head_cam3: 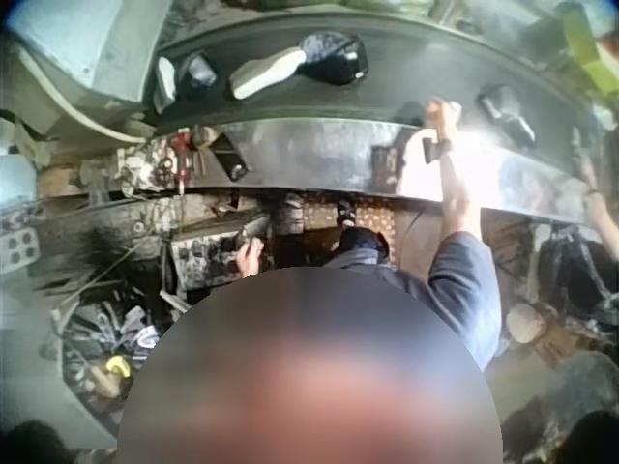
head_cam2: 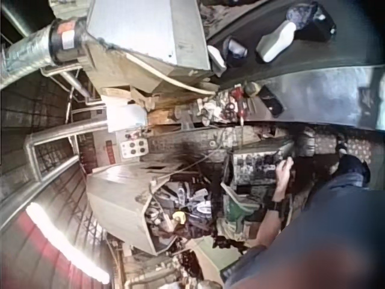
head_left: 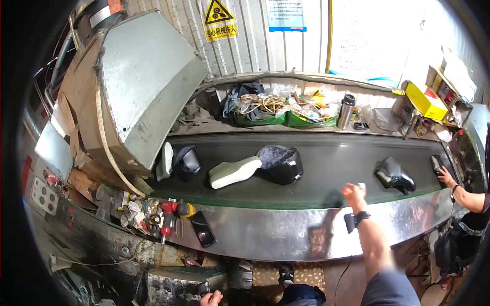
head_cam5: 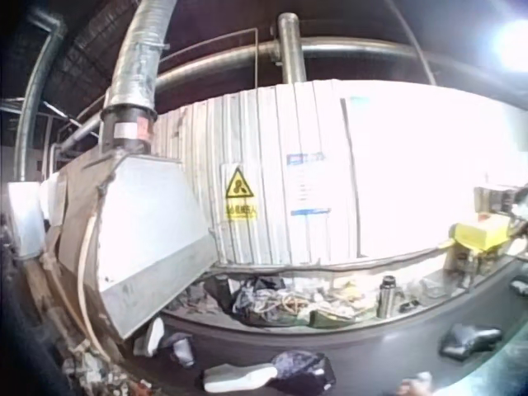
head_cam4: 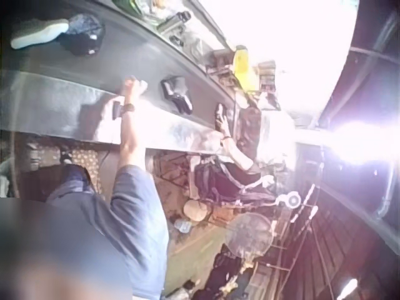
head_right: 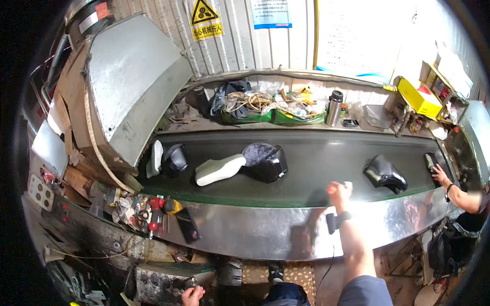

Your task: The recorder uses a toe-lasting machine to shape and bond the front portion of leather shoes onto lasts.

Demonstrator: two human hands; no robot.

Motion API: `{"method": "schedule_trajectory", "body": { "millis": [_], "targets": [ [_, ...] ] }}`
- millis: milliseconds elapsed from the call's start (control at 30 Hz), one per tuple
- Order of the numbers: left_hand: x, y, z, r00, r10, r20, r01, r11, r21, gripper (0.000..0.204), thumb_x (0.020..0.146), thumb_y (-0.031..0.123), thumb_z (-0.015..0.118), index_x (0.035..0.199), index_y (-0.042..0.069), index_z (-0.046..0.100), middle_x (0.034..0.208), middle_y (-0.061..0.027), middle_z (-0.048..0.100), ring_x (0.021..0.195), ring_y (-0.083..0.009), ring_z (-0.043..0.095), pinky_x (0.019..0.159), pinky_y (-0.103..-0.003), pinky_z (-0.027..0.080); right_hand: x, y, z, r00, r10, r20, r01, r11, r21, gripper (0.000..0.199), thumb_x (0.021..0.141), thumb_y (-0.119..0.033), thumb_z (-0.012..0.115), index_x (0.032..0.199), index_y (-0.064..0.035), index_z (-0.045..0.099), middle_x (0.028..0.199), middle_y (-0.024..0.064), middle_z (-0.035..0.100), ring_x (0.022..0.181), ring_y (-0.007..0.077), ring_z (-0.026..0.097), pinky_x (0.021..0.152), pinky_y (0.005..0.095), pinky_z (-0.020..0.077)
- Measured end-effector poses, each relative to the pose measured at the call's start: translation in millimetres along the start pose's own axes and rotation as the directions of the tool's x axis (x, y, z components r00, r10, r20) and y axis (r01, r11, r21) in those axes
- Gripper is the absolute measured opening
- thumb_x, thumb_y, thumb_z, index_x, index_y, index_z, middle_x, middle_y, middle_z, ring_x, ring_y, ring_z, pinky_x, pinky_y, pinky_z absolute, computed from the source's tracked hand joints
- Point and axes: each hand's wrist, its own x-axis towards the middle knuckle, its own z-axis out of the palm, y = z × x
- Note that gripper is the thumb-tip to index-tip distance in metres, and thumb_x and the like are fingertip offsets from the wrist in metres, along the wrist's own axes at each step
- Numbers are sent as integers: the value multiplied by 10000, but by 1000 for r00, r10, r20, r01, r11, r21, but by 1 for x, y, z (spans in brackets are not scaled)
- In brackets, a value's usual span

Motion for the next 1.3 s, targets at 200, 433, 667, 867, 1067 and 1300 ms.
{"method": "schedule_trajectory", "body": {
  "millis": [200,433,667,867,1067,1300],
  "targets": [
    [20,49,13,968,207,-142,-210,978,-9,260,924,75,727,1153,-24,656,1041,-82,696,963,-166,654,863,-297,529,-6,96,195,931,362,44,-358,931,-72,1012,924,-212,703,1569,-220,-76,1553,205,312,1277,390,498,1013,633,451],
    [107,127,45,905,416,85,-423,866,267,255,935,109,698,1153,-21,668,1079,-86,713,984,-217,672,899,-326,529,-50,78,215,956,291,17,-287,927,242,618,906,-148,749,1369,-274,358,1192,42,576,1058,237,565,926,465,439],
    [279,219,122,650,711,267,-734,499,461,482,791,183,774,1205,-22,638,1269,-222,613,1220,-377,561,1049,-426,448,-178,27,46,984,139,115,-164,953,256,748,926,39,631,1512,-255,271,1149,64,612,1058,215,620,1022,524,452],
    [399,259,190,671,655,347,-664,324,674,1003,682,274,849,1497,0,333,1551,-280,307,1451,-470,258,1213,-514,243,-326,33,-48,961,222,-163,-177,952,249,591,959,-82,618,1471,-212,352,1250,130,596,1146,302,607,973,551,508],
    [400,251,209,819,490,299,-501,357,788,1077,577,261,919,1460,73,331,1589,-269,227,1476,-469,198,1216,-520,238,-384,31,-62,951,252,-179,-182,924,335,539,982,-201,606,1471,-222,380,1291,114,591,1206,317,584,988,590,486],
    [298,293,193,833,386,396,-535,386,751,960,556,216,914,1395,158,451,1435,-260,366,1372,-466,323,1155,-554,294,-367,-19,-23,965,256,55,-262,934,243,472,1029,-484,449,1392,-184,482,1332,77,591,1185,298,570,812,496,480]
  ]
}}
